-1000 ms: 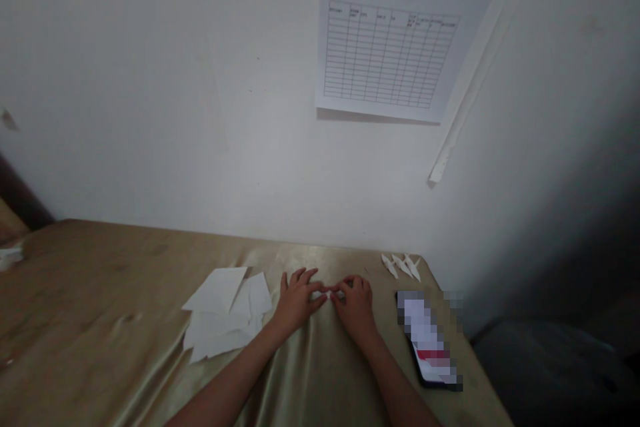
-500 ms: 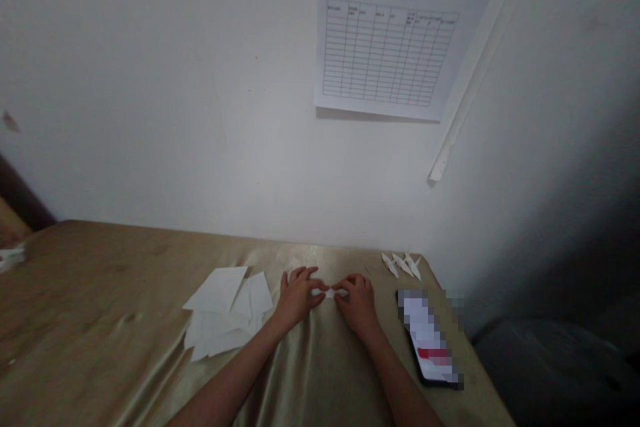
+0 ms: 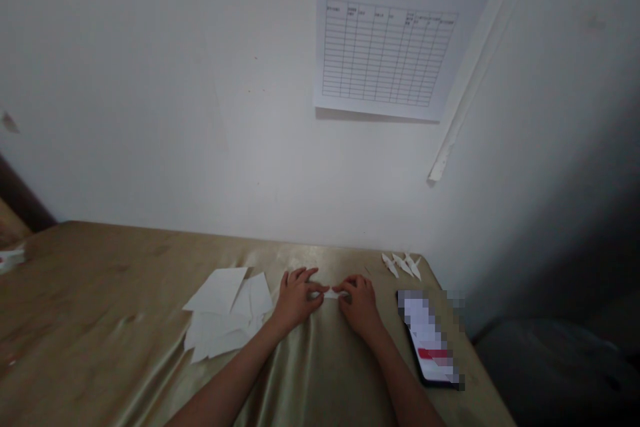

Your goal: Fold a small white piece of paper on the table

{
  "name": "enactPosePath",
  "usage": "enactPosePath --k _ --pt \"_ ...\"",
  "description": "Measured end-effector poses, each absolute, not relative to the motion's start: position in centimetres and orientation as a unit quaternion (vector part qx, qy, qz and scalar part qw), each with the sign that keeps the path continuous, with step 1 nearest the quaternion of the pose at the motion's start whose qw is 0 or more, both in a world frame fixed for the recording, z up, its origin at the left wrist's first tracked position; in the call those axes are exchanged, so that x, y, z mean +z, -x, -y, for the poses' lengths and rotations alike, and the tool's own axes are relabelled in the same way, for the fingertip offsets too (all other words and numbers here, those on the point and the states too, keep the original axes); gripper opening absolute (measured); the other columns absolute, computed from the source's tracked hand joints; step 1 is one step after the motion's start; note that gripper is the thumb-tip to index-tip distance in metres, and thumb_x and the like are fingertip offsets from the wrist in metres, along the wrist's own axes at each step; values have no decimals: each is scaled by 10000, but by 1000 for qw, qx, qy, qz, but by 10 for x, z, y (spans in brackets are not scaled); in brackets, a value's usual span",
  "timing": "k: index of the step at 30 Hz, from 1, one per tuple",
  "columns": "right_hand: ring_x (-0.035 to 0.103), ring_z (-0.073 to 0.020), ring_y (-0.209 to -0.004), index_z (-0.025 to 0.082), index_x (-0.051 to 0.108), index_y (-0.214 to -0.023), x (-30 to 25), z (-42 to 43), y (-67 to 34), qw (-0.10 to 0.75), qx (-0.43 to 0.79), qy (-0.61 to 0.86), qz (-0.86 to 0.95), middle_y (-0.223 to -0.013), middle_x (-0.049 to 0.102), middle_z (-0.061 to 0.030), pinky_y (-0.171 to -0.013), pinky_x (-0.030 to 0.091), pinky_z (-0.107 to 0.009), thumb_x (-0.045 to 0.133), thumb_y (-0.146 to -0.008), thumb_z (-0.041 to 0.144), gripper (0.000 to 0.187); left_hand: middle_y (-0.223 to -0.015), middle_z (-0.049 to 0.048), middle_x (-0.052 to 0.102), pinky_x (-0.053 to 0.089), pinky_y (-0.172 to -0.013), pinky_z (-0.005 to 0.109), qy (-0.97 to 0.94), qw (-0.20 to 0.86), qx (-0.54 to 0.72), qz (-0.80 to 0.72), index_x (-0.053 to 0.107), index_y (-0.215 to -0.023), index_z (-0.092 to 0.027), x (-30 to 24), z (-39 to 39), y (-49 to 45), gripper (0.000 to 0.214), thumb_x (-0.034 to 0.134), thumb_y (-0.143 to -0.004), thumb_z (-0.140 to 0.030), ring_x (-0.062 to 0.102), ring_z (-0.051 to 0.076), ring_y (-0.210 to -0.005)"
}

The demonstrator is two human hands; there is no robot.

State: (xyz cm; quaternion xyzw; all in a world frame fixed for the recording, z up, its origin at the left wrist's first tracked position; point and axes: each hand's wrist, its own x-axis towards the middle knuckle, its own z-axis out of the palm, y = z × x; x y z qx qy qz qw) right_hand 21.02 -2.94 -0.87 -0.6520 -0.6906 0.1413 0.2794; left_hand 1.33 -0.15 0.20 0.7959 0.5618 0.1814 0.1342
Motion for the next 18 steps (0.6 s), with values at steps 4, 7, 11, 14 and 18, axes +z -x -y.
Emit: enactPosePath --k 4,7,11,14,18 --pt "547 -252 -1168 301 784 -1030 -7 31 -204 268 109 667 686 -1168 647 -77 -1062 361 -361 690 -862 273 194 -1486 -22 593 171 -1214 635 -787 132 190 -573 805 -1016 -445 8 5 -19 178 720 -861 -425 425 329 -1432" --pt "542 -259 -1163 292 767 -1023 -6 31 -198 266 83 677 681 -1170 640 -82 -1070 349 -382 696 -885 366 172 -1471 -10 608 184 -1205 636 -781 126 193 -580 813 -1002 -423 11 7 -23 171 714 -873 -475 435 334 -1419" --pt "536 -272 -1173 285 759 -994 -6 30 -195 269 94 682 673 -1171 634 -87 -1072 343 -388 720 -873 378 157 -1471 4 609 207 -1196 632 -782 124 187 -581 817 -1005 -401 14 8 -24 178 716 -877 -475 437 341 -1417" --pt "538 -267 -1178 290 766 -997 -6 28 -197 276 112 677 673 -1165 635 -81 -1088 334 -380 729 -857 314 147 -1481 4 599 213 -1194 636 -784 133 180 -579 811 -1025 -405 17 7 -23 178 731 -869 -438 433 342 -1424" --pt "535 -257 -1192 315 779 -1034 -6 26 -204 283 144 668 674 -1166 633 -71 -1089 345 -359 727 -832 235 223 -1482 -4 598 217 -1200 628 -782 142 174 -582 802 -1047 -412 17 6 -22 205 756 -849 -384 434 337 -1428"
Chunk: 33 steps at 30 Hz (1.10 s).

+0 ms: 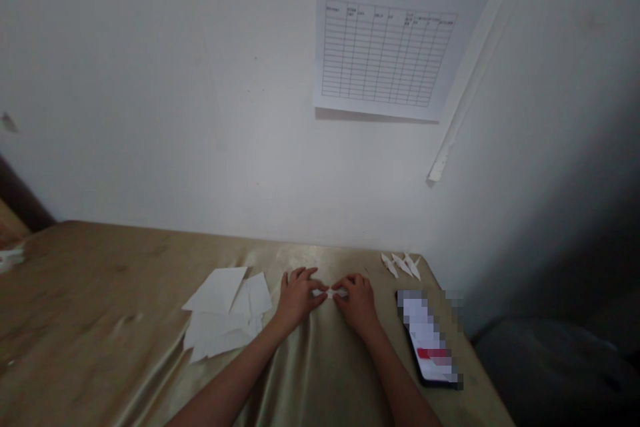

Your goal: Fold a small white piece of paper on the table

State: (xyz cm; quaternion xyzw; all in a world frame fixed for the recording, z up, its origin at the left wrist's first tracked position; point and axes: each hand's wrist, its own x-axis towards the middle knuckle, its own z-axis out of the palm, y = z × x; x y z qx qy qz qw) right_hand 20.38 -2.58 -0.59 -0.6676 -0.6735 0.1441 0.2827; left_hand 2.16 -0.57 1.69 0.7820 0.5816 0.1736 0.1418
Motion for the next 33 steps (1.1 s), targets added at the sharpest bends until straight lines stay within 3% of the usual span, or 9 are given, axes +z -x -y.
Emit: enactPosePath --k 10,17,24,29,33 --pt "529 -251 -1212 347 790 -1054 -9 21 -213 288 185 651 678 -1188 636 -57 -1077 372 -344 694 -789 128 357 -1504 -33 576 190 -1218 638 -788 165 174 -567 776 -1089 -460 9 0 -12 292 725 -866 -277 420 310 -1455" --pt "545 -260 -1189 327 779 -1095 -16 26 -215 305 161 625 701 -1179 640 -71 -1083 387 -387 633 -794 77 418 -1485 -6 593 202 -1210 657 -797 156 195 -550 750 -1160 -431 1 2 -9 334 717 -875 -260 446 322 -1437" --pt "546 -287 -1150 283 776 -1065 -17 33 -210 349 125 588 719 -1122 636 -96 -1056 424 -425 656 -762 70 388 -1423 39 625 236 -1176 674 -799 134 238 -535 781 -1085 -395 -2 5 -10 308 745 -846 -204 503 333 -1361" --pt "575 -273 -1068 271 793 -974 -18 31 -212 385 114 554 729 -1043 657 -91 -985 460 -418 711 -853 209 159 -1370 42 648 256 -1163 678 -804 130 288 -503 798 -1022 -383 -4 3 -9 313 772 -803 -161 528 335 -1304" --pt "584 -264 -1019 287 807 -941 -20 27 -215 392 104 552 728 -974 652 -80 -929 474 -398 767 -824 188 158 -1372 36 642 226 -1158 703 -815 115 305 -478 798 -1004 -390 -6 3 -8 290 771 -809 -177 517 337 -1297"
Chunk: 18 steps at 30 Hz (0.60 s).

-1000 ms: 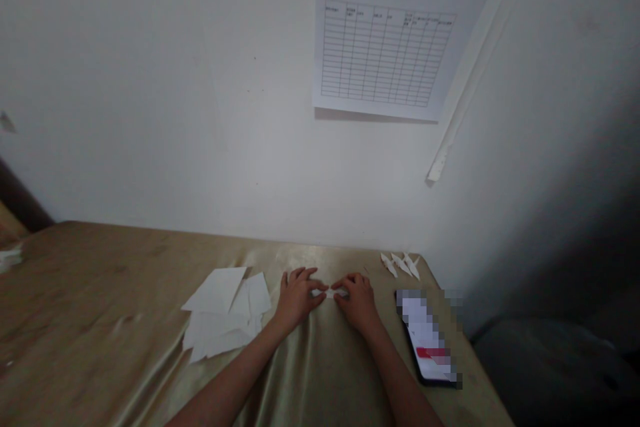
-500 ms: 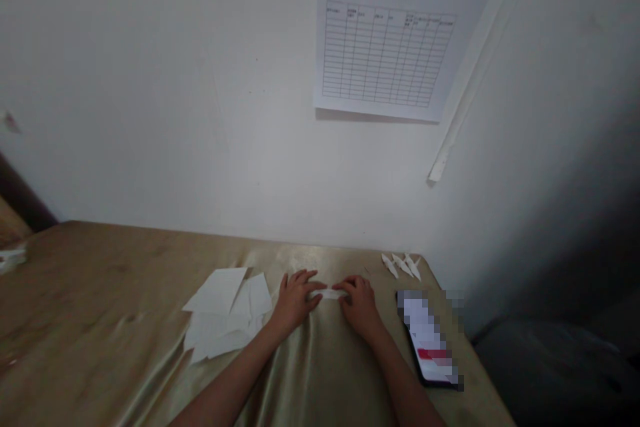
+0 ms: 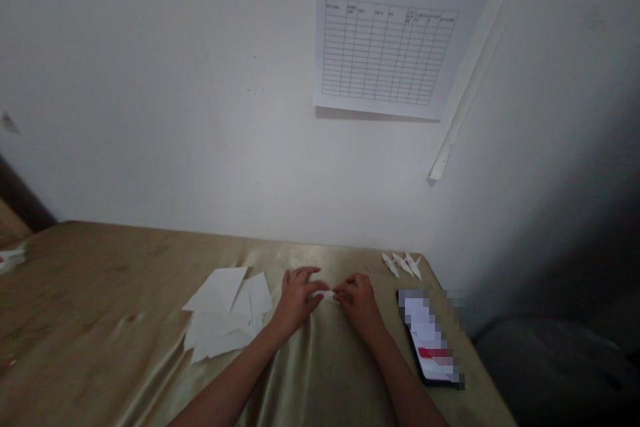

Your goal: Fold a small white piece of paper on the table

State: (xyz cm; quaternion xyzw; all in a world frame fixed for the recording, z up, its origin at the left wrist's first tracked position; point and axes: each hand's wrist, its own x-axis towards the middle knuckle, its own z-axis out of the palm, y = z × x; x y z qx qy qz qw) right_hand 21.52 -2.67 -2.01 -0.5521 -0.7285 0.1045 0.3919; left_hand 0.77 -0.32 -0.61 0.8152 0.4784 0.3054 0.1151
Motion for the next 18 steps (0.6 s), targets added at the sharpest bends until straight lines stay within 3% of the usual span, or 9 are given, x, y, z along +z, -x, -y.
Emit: enactPosePath --k 11,16,18 --pt "572 -254 -1013 245 766 -872 -21 26 -210 391 93 549 733 -936 670 -66 -936 451 -385 705 -860 158 107 -1380 28 636 270 -1151 660 -819 92 328 -461 799 -983 -381 -14 0 -8 249 767 -821 -195 517 325 -1293" --pt "566 -256 -1051 232 736 -897 -20 27 -210 448 125 560 686 -995 659 -77 -972 446 -393 648 -895 205 92 -1372 66 637 385 -1114 567 -788 87 372 -484 720 -1232 -364 -17 -4 -8 472 826 -781 -271 535 309 -1282" --pt "563 -260 -1069 239 733 -897 -19 26 -210 477 141 566 657 -1011 656 -76 -988 440 -400 638 -904 247 96 -1352 74 648 416 -1096 540 -775 94 389 -489 732 -1217 -337 -16 -4 -8 458 841 -772 -317 545 306 -1264"
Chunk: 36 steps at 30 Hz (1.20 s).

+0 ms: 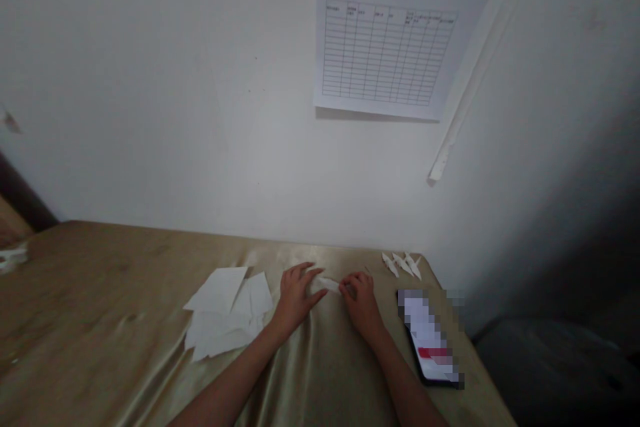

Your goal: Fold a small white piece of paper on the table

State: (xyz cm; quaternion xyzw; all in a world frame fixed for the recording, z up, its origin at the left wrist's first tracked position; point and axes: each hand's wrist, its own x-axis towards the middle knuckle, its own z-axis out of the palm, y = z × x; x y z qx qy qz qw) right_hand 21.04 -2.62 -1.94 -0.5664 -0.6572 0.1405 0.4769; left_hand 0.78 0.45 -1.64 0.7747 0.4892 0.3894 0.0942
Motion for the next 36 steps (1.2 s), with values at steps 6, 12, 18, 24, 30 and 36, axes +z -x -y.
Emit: enactPosePath --k 6,12,18,24,30,36 --pt "580 -245 -1022 231 728 -870 -17 25 -208 527 188 561 610 -962 680 -58 -980 430 -383 647 -886 322 123 -1353 28 655 433 -1099 545 -773 161 403 -463 818 -952 -363 -14 1 -15 120 771 -846 -396 548 297 -1259" --pt "589 -247 -1008 230 736 -851 -20 28 -201 533 187 549 616 -952 685 -65 -957 445 -381 652 -877 363 160 -1287 58 685 444 -1106 543 -744 196 442 -462 824 -912 -309 -14 1 -19 105 780 -827 -352 580 291 -1233" --pt "608 -248 -1022 237 724 -857 -18 30 -200 529 194 534 631 -962 696 -63 -949 466 -382 652 -871 342 128 -1264 56 698 434 -1108 547 -731 220 451 -463 805 -807 -275 -10 2 -18 55 765 -825 -308 585 289 -1230" --pt "653 -223 -971 242 679 -925 -11 33 -201 536 200 527 629 -956 722 -27 -977 464 -385 655 -862 324 106 -1276 54 692 423 -1121 534 -720 237 459 -464 775 -778 -250 -9 5 -23 61 739 -827 -248 582 278 -1237" --pt "666 -218 -1026 260 740 -882 -8 36 -199 500 135 503 692 -1005 761 -28 -1201 211 -525 687 -873 301 67 -1268 63 688 413 -1129 537 -715 244 465 -462 761 -757 -237 -9 7 -24 74 742 -828 -244 580 274 -1235" --pt "682 -209 -1003 273 764 -867 -8 34 -200 499 138 511 686 -991 777 -24 -1181 254 -501 698 -873 305 73 -1337 64 645 405 -1143 528 -717 253 473 -444 784 -829 -261 -11 6 -23 70 732 -859 -299 550 271 -1279"
